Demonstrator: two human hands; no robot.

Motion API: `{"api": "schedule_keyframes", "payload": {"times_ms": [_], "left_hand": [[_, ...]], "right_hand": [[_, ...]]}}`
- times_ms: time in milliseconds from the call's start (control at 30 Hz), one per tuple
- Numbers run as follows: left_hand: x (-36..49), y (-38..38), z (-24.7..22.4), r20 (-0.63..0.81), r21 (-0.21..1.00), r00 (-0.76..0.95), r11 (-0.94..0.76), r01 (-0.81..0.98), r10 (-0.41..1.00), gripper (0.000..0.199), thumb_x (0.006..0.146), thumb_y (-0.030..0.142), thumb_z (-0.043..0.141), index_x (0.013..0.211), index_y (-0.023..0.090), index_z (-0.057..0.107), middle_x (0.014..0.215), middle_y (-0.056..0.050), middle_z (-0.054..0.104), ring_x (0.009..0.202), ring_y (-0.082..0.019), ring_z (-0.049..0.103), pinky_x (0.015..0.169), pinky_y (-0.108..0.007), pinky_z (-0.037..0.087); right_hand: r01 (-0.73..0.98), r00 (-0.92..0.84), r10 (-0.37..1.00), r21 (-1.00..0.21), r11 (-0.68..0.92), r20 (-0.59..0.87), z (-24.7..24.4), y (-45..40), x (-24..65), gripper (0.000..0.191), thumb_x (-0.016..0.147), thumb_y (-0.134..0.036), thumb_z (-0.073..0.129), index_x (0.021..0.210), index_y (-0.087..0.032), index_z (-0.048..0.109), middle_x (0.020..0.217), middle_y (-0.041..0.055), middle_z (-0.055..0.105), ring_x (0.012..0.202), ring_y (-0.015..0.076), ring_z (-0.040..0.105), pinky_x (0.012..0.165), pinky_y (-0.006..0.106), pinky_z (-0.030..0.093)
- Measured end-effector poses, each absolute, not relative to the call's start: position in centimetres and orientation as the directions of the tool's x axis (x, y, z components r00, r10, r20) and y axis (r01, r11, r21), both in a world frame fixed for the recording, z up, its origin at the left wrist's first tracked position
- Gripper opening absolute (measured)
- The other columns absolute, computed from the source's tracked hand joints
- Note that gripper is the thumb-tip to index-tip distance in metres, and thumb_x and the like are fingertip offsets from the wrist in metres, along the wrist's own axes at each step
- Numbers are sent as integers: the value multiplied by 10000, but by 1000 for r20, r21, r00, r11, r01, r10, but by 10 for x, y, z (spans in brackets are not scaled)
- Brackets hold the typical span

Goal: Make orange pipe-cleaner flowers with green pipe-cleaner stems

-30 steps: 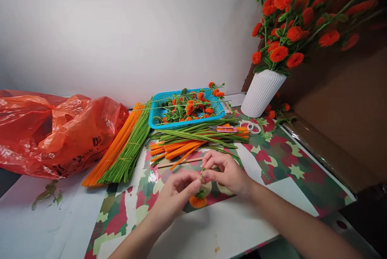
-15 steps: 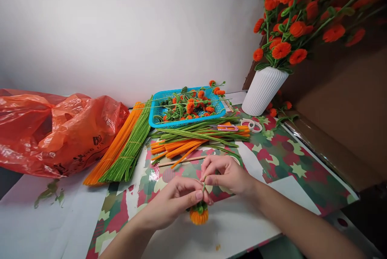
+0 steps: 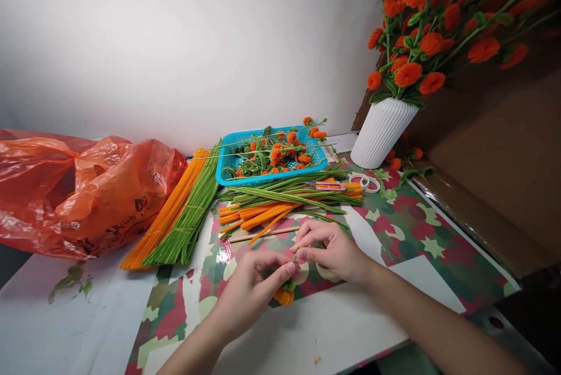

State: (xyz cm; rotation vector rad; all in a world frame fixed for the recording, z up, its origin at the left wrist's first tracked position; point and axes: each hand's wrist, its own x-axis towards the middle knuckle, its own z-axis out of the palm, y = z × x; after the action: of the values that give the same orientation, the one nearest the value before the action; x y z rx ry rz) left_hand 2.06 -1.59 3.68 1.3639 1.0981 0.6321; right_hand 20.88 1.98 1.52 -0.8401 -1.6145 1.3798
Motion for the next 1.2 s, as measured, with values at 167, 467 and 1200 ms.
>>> {"api": "schedule_keyframes", "payload": {"times_ms": [167,467,1200], "left_hand": [[16,-14,37,-362,899,649,433,56,669,358,832,467,611,772,130,717,763,-95,713,629,-125,577,554,-211,433],[28,-18,39,-145,933,199,66,355,969,278,772,419,675,651,169,693,650,-41,676,638,-166,581,583,-242,451],[19,-12,34,-298,952,512,290,98,806,393,836,470,596,652,137,696,656,-76,682,694,-176,622,656,-268,477]], "right_hand": [[-97,-527,827,-981,170,196,16,20,212,150,759,-355,748,742,-206,758,746,28,625,738,147,570,672,286,458],[77,-425,886,-967,242,187,20,20,210,168,793,-338,713,702,-200,741,702,25,613,721,154,530,669,291,425],[86,-541,809,-942,326,231,23,18,215,77,834,-243,673,801,-215,736,802,25,641,844,171,577,768,313,445]]}}
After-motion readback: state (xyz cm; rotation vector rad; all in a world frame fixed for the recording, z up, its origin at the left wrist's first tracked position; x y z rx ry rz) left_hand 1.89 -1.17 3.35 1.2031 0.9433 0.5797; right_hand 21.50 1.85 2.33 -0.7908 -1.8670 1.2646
